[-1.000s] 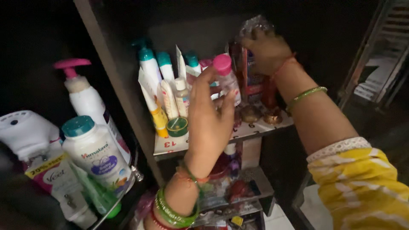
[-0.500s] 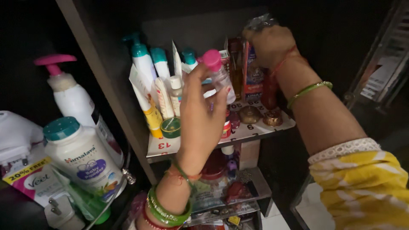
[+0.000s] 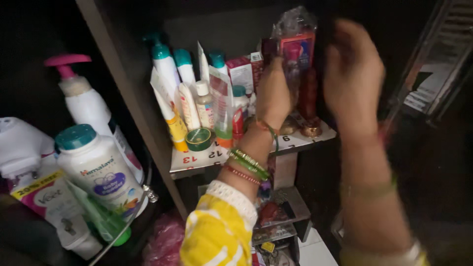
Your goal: The person organizes items on a shelf by picking up objects like a small red container, a cloth, and various bottles, and then rearranging them on the shelf.
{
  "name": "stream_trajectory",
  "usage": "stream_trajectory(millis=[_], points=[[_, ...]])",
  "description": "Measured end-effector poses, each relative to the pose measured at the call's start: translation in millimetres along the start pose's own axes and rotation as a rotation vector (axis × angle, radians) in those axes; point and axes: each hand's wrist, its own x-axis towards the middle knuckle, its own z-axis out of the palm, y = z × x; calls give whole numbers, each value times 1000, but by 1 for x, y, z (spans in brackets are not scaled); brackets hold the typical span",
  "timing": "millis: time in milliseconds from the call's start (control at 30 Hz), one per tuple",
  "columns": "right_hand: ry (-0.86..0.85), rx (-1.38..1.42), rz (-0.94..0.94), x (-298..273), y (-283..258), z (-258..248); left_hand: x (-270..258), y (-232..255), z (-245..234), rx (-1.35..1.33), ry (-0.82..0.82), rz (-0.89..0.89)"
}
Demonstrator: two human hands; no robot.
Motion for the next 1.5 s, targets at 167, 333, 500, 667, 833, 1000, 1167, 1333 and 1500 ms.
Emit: stream_trajectory(millis=[167, 333, 500, 667, 833, 1000, 1167, 1333, 1500], points=[[186, 56, 287, -158, -43, -33, -4, -20, 37, 14, -17, -23], [-47, 99, 741, -267, -2, -17, -3, -51, 78, -25, -39, -90], [-462, -118, 541, -348, 48, -5, 1, -77, 107, 52, 63, -9], [-928, -269, 613, -423, 64, 33, -16, -44, 82, -1, -135, -62], [-1164, -540, -96, -444, 74, 51, -96, 13, -11, -186, 184, 359], [-898, -217, 174, -398, 50, 33, -168, 17, -97, -95, 130, 226], [-567, -110, 301, -282, -35, -8, -186, -15, -107, 68, 218, 289], [-172, 384, 520, -146, -92, -45, -175, -21, -107, 102, 268, 186], [-232, -6, -127, -35, -54, 2, -139, -4, -120, 70, 283, 211]])
